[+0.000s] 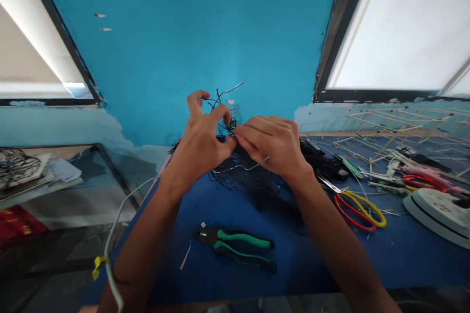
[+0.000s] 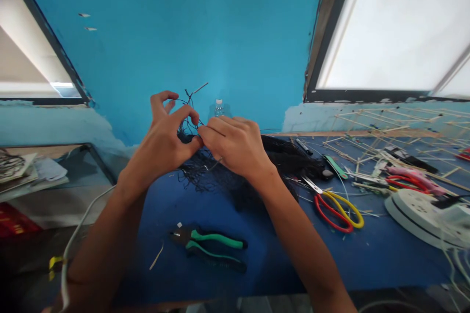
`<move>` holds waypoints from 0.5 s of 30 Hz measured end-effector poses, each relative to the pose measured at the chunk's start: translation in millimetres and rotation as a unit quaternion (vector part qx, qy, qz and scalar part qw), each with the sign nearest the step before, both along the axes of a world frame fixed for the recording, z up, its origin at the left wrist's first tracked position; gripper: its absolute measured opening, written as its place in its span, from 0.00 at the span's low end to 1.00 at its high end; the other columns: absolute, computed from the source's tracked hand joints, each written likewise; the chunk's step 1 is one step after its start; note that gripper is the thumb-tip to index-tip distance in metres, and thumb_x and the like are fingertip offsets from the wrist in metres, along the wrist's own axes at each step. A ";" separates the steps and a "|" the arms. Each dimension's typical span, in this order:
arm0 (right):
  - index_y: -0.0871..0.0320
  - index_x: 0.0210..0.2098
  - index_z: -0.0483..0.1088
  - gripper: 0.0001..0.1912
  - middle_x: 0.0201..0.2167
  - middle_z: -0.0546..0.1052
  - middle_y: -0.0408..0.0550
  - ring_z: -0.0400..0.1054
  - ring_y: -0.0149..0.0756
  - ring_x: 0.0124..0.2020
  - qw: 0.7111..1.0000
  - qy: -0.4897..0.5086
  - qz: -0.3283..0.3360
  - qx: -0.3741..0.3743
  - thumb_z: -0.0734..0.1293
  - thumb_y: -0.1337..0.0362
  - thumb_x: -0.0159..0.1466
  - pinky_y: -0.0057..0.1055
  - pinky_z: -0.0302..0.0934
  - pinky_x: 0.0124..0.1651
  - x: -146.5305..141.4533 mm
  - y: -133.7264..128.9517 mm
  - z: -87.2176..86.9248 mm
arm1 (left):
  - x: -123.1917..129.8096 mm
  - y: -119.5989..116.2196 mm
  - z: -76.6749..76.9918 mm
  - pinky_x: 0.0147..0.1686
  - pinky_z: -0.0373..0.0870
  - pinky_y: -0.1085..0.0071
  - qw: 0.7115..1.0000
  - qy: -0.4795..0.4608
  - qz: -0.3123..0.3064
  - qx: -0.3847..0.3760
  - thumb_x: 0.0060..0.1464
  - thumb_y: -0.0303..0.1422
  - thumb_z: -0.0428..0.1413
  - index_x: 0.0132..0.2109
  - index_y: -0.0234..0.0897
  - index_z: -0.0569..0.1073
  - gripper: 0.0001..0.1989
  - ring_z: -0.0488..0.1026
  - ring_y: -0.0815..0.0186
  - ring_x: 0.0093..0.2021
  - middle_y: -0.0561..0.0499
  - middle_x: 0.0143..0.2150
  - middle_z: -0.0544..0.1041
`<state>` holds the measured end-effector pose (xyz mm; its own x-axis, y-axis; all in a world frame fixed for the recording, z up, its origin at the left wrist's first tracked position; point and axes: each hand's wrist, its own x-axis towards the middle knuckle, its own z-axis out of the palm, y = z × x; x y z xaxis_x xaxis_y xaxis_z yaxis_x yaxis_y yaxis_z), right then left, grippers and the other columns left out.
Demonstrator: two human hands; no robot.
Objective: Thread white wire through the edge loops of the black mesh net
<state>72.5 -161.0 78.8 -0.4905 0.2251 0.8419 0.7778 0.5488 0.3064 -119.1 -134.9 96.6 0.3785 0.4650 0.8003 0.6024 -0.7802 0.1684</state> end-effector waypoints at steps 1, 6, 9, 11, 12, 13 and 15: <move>0.55 0.41 0.78 0.12 0.37 0.81 0.46 0.71 0.34 0.36 1.000 0.006 0.007 -0.001 0.62 0.63 0.73 0.33 0.57 0.39 0.8 1.9 -1.6 | -0.7 4.6 -0.4 0.59 0.69 0.49 1.000 0.000 -0.016 -0.007 0.49 0.27 0.61 0.44 0.40 0.69 0.14 0.56 0.45 0.69 0.39 0.64 0.56; 0.55 0.43 0.79 0.11 0.38 0.82 0.48 0.72 0.35 0.39 0.997 0.068 0.044 -0.016 0.63 0.62 0.72 0.34 0.60 0.43 4.2 11.7 -9.9 | -2.5 23.4 -4.0 0.45 0.77 0.62 0.995 -0.025 -0.072 -0.059 0.46 0.30 0.63 0.44 0.41 0.69 0.18 0.60 0.49 0.66 0.41 0.62 0.58; 0.56 0.42 0.79 0.11 0.38 0.81 0.47 0.73 0.34 0.39 0.989 0.110 0.067 -0.069 0.64 0.62 0.72 0.32 0.61 0.43 4.2 14.4 -12.3 | -0.7 27.7 -6.7 0.47 0.76 0.61 0.995 -0.048 -0.072 -0.042 0.44 0.30 0.64 0.44 0.41 0.69 0.19 0.65 0.53 0.61 0.41 0.59 0.60; 0.56 0.41 0.79 0.10 0.36 0.80 0.45 0.72 0.32 0.37 0.981 0.151 0.077 -0.091 0.65 0.63 0.71 0.31 0.61 0.41 3.9 14.7 -12.1 | 0.0 30.2 -7.8 0.51 0.75 0.59 0.994 -0.059 -0.086 -0.024 0.44 0.32 0.67 0.48 0.41 0.69 0.23 0.67 0.53 0.59 0.42 0.59 0.61; 0.56 0.41 0.78 0.09 0.35 0.80 0.45 0.72 0.31 0.36 0.977 0.176 0.081 -0.088 0.65 0.63 0.71 0.30 0.61 0.40 3.7 14.6 -11.7 | 0.0 32.3 -8.0 0.52 0.75 0.58 0.991 -0.072 -0.110 -0.025 0.44 0.33 0.68 0.51 0.42 0.69 0.27 0.69 0.54 0.58 0.42 0.60 0.61; 0.56 0.40 0.78 0.08 0.34 0.79 0.44 0.71 0.31 0.35 0.972 0.204 0.086 -0.076 0.66 0.64 0.70 0.30 0.61 0.38 3.4 14.5 -11.0 | -0.4 34.9 -8.1 0.52 0.75 0.58 0.985 -0.094 -0.140 -0.037 0.45 0.34 0.69 0.56 0.44 0.67 0.31 0.70 0.55 0.56 0.42 0.61 0.61; 0.56 0.37 0.77 0.06 0.32 0.78 0.43 0.68 0.29 0.32 0.958 0.267 0.100 -0.031 0.67 0.66 0.69 0.30 0.61 0.36 2.4 14.4 -10.0 | -1.9 41.4 -7.9 0.49 0.77 0.61 0.966 -0.158 -0.191 -0.077 0.45 0.34 0.69 0.62 0.48 0.62 0.39 0.74 0.57 0.54 0.43 0.63 0.62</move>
